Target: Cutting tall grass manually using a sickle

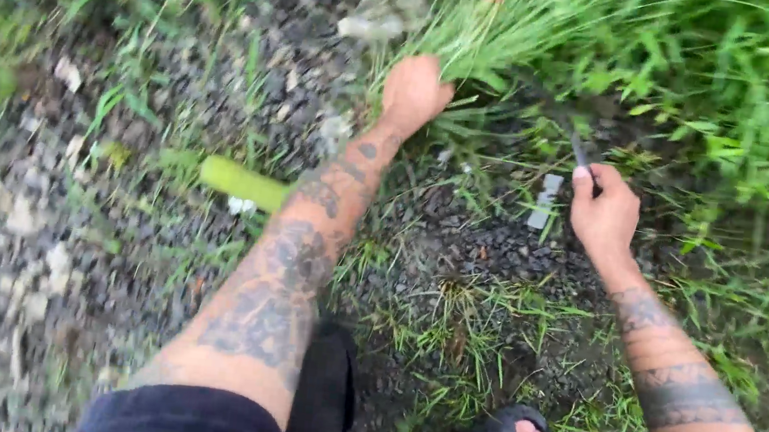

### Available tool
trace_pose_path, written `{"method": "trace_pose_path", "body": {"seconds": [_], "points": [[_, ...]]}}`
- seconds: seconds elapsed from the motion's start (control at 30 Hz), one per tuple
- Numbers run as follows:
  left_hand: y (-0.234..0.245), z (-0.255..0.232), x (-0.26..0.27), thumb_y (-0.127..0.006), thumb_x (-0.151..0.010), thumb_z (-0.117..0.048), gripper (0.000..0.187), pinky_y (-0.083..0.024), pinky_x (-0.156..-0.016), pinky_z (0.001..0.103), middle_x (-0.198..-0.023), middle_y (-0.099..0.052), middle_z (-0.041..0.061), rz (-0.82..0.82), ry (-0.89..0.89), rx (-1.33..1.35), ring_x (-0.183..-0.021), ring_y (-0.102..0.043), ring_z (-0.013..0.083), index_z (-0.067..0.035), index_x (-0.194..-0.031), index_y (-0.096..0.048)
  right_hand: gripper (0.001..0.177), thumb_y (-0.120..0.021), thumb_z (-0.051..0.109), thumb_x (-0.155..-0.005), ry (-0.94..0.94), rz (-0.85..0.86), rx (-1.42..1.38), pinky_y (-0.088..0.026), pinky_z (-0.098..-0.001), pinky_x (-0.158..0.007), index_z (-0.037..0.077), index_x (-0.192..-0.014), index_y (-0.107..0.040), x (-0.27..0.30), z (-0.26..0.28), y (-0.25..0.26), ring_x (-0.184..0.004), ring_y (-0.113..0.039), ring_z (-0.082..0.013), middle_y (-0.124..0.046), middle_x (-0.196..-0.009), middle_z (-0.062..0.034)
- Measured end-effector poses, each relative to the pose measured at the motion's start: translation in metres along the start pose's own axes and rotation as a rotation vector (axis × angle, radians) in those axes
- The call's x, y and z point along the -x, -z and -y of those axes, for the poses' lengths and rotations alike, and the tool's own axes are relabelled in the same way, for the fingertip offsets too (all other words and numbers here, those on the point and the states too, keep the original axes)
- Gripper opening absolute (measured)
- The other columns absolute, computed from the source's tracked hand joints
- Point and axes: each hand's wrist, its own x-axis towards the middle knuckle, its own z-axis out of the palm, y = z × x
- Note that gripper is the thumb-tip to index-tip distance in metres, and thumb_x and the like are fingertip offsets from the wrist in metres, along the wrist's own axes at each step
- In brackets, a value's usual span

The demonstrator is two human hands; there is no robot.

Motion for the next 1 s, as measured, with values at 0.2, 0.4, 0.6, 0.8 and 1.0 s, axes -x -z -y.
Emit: {"method": "trace_pose_path", "body": {"seconds": [0.2, 0.4, 0.6, 0.8, 1.0], "points": [[0.081, 0.098, 0.064, -0.066, -0.077, -0.018, 0.016, -0.062, -0.062, 0.046, -0.071, -0.075, 0.009, -0.359, 0.065, 0.117, -0.064, -0.074, 0.0278, -0.007, -0.084, -0.075, 0.024, -0.060, 0.034, -0.106, 0.075, -0.026, -0.203, -0.046, -0.0464, -0.073, 0.013, -0.106, -0.072, -0.057, 0.091, -0.090, -0.083, -0.066, -0.0311, -0.074, -0.091, -0.0081], [0.150, 0.156, 0.170, -0.069, -0.084, -0.005, 0.012, -0.050, -0.041, 0.020, -0.072, -0.073, -0.004, -0.429, 0.519, 0.216, -0.055, -0.065, 0.0066, -0.017, -0.085, -0.072, 0.033, -0.061, 0.038, -0.099, 0.053, 0.025, -0.589, -0.051, -0.0356, -0.071, 0.012, -0.088, -0.078, -0.057, 0.206, -0.237, -0.078, -0.070, -0.0172, -0.077, -0.081, -0.0019], [0.184, 0.178, 0.223, -0.075, -0.091, -0.022, 0.054, -0.038, -0.036, 0.013, -0.085, -0.076, -0.001, -0.452, 0.765, 0.124, -0.045, -0.051, -0.0008, -0.005, -0.139, -0.058, 0.026, -0.060, 0.034, -0.103, 0.236, 0.314, -0.402, -0.047, -0.0407, -0.071, 0.011, -0.101, -0.072, -0.019, 0.273, -0.154, -0.080, -0.063, -0.0220, -0.072, -0.089, -0.0026], [0.123, 0.227, 0.229, -0.072, -0.095, -0.030, 0.029, -0.054, -0.049, 0.031, -0.069, -0.063, 0.001, -0.112, 0.586, 0.146, -0.060, -0.059, 0.0152, -0.010, -0.077, -0.061, 0.030, -0.058, 0.039, -0.104, 0.231, 0.278, -0.246, -0.045, -0.0452, -0.070, 0.013, -0.096, -0.071, -0.028, 0.226, -0.123, -0.079, -0.064, -0.0277, -0.072, -0.087, -0.0023], [0.080, 0.203, 0.184, -0.071, -0.095, -0.051, 0.047, -0.061, -0.079, 0.045, -0.089, -0.072, 0.010, 0.046, 0.401, 0.038, -0.080, -0.069, 0.0262, -0.004, -0.093, -0.066, 0.034, -0.059, 0.037, -0.109, 0.164, 0.144, -0.155, -0.043, -0.0433, -0.068, 0.010, -0.091, -0.066, -0.048, 0.145, -0.095, -0.076, -0.058, -0.0252, -0.065, -0.083, -0.0038]]}}
